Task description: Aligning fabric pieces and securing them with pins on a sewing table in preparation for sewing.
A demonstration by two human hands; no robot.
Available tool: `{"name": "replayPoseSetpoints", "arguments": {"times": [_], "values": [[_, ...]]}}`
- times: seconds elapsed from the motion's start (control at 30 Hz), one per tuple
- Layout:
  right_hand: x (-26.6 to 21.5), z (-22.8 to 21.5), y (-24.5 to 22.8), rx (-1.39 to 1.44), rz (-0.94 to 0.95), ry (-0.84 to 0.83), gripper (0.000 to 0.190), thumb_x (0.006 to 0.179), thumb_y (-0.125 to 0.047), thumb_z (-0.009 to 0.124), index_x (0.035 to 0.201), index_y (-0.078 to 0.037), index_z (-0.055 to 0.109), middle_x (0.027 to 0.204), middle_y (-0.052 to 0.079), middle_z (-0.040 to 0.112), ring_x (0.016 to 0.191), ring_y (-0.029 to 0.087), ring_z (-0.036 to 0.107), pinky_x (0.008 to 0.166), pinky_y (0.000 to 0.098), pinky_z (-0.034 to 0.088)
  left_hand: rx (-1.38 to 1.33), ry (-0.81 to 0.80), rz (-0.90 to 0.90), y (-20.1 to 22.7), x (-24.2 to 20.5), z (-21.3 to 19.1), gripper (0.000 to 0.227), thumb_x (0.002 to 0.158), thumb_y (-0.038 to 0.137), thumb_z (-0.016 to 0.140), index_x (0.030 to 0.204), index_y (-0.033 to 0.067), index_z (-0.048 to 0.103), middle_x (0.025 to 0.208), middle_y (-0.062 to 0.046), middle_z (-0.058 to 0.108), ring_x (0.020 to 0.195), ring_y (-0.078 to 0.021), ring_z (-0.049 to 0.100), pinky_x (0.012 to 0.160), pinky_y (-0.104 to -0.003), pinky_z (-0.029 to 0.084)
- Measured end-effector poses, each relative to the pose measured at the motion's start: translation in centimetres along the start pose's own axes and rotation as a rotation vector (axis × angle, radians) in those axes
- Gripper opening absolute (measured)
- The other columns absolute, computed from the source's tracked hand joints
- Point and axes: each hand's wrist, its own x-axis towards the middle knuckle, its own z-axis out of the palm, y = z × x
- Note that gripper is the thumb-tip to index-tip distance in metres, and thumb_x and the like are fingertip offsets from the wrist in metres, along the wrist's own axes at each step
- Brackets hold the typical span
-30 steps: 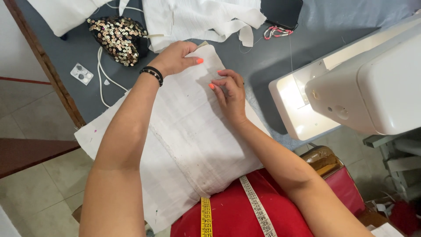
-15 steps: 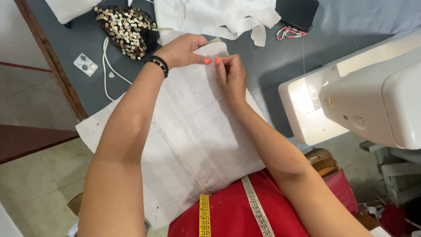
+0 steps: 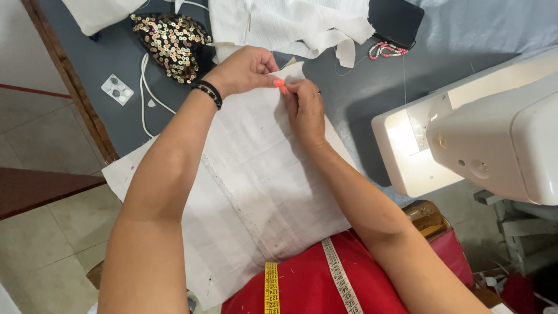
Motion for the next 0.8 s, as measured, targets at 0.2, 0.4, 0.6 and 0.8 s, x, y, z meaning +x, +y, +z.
{"name": "replayPoseSetpoints", "arguments": {"times": [0.2, 0.4, 0.6, 0.8], "values": [[1.0, -2.0, -4.1, 0.098, 0.233, -0.041, 0.014, 0.102, -0.028, 0.062, 0.097, -0.015, 0.066, 0.095, -0.002, 0.066, 0.087, 0.012, 0.061, 0.072, 0.0264, 0.051, 0.019, 0.006, -0.007, 0.0, -0.2, 0.1, 0.016, 0.094, 0.014, 0.076, 0.108, 0.0112, 0.069, 0.093, 0.004, 0.073, 0.084, -0.0033, 0.064, 0.076, -0.018, 0.051], [1.4, -3.4, -4.1, 0.062, 0.375, -0.076, 0.008, 0.094, -0.022, 0.068, 0.091, -0.017, 0.073, 0.091, -0.007, 0.074, 0.082, 0.007, 0.063, 0.073, 0.0228, 0.051, 0.007, -0.003, -0.006, 0.3, -0.3, -0.2, 0.02, 0.091, 0.017, 0.077, 0.111, 0.011, 0.074, 0.099, 0.001, 0.078, 0.088, -0.0046, 0.07, 0.08, -0.018, 0.055], [1.3, -2.9, -3.4, 0.048, 0.317, -0.126, 0.008, 0.098, -0.017, 0.067, 0.091, -0.016, 0.07, 0.089, -0.006, 0.069, 0.084, 0.01, 0.058, 0.073, 0.0243, 0.047, 0.038, -0.059, -0.023, 0.8, -1.0, -0.4, 0.017, 0.099, 0.017, 0.067, 0.112, 0.013, 0.076, 0.093, 0.004, 0.076, 0.081, -0.0037, 0.066, 0.073, -0.02, 0.052], [0.7, -2.5, -3.0, -0.036, 0.3, -0.131, 0.009, 0.099, -0.02, 0.059, 0.091, -0.019, 0.063, 0.091, -0.008, 0.064, 0.087, 0.012, 0.056, 0.076, 0.0279, 0.045, -0.061, -0.156, -0.031, -1.6, 0.7, -0.5, 0.015, 0.103, 0.019, 0.063, 0.111, 0.0113, 0.072, 0.098, 0.006, 0.071, 0.089, -0.0047, 0.062, 0.081, -0.021, 0.051]]}}
